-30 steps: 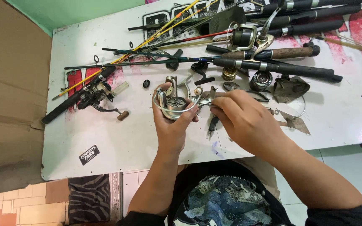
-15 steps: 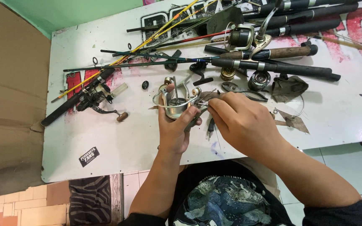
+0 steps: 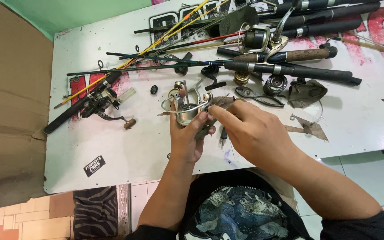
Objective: Repairing and cleaning the internal components of a spinning fishing reel using tweezers on a workbench.
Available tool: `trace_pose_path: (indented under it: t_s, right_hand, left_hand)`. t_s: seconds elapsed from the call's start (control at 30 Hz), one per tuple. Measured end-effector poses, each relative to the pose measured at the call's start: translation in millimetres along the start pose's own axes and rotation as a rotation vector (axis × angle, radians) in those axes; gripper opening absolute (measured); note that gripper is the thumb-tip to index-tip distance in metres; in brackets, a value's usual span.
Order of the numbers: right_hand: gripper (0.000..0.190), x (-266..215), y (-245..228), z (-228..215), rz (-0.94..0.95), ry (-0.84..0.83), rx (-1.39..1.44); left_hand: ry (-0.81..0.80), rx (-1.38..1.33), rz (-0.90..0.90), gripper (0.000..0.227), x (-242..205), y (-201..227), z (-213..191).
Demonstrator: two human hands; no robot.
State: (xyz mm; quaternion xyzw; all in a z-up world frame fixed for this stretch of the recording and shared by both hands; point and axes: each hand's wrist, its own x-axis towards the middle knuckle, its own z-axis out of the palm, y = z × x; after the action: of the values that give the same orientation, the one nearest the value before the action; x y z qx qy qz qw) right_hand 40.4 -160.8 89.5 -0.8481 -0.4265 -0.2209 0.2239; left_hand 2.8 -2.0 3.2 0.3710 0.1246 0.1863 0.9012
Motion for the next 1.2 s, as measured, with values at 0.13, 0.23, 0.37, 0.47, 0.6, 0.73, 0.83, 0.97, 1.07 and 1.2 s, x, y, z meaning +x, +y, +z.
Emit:
trace_pose_path:
  t_s: [0.13,0.23,0.37,0.47,0.6,0.73,0.83,0.97,1.07,1.2]
  right_hand:
    - [0.04,3,-3,-5,0.019,-0.019,0.03]
    - [0.042,3,-1,-8,0.038,-0.046,0.041]
    - [0.036,6,-1,-13,0.072,-0.122,0.15]
    - [0.033,6,-1,-11,0.127,-0.113,0.241]
    - [0.019,4,7,-2,0.189,-0.011,0.371]
    - [0.004,11,7,3,0.194,0.061,0.527]
    - [0.003,13,8,6,0.229,0.057,0.601]
    - [0.005,12,9,8,0.323,0.013,0.67]
    - [0.006,2,13,17,0.349,0.011,0.714]
    - [0.017,-13,26,39,0.399,0.059,0.717]
  left_hand:
    - [-0.012,0.005,0.013,0.078,0,1,1]
    - [-0.017,-0.001,0.0,0.077,1,0,-2]
    - [-0.001,-0.008,-0.018,0.075,0,2,-1]
    - [0.01,-0.035,-0.038,0.072,1,2,-2]
    - [0.04,-0.029,-0.017,0.076,1,-1,-3]
    - [0.002,0.041,0.068,0.083,-3,-1,3]
    - [-0.067,0.062,0.16,0.082,-2,-4,2]
    - [-0.116,0.087,0.264,0.086,0,-9,-3]
    - [-0.12,0.114,0.319,0.087,-6,-14,-7]
    - [-0.113,0.161,0.335,0.085,-3,-19,-6]
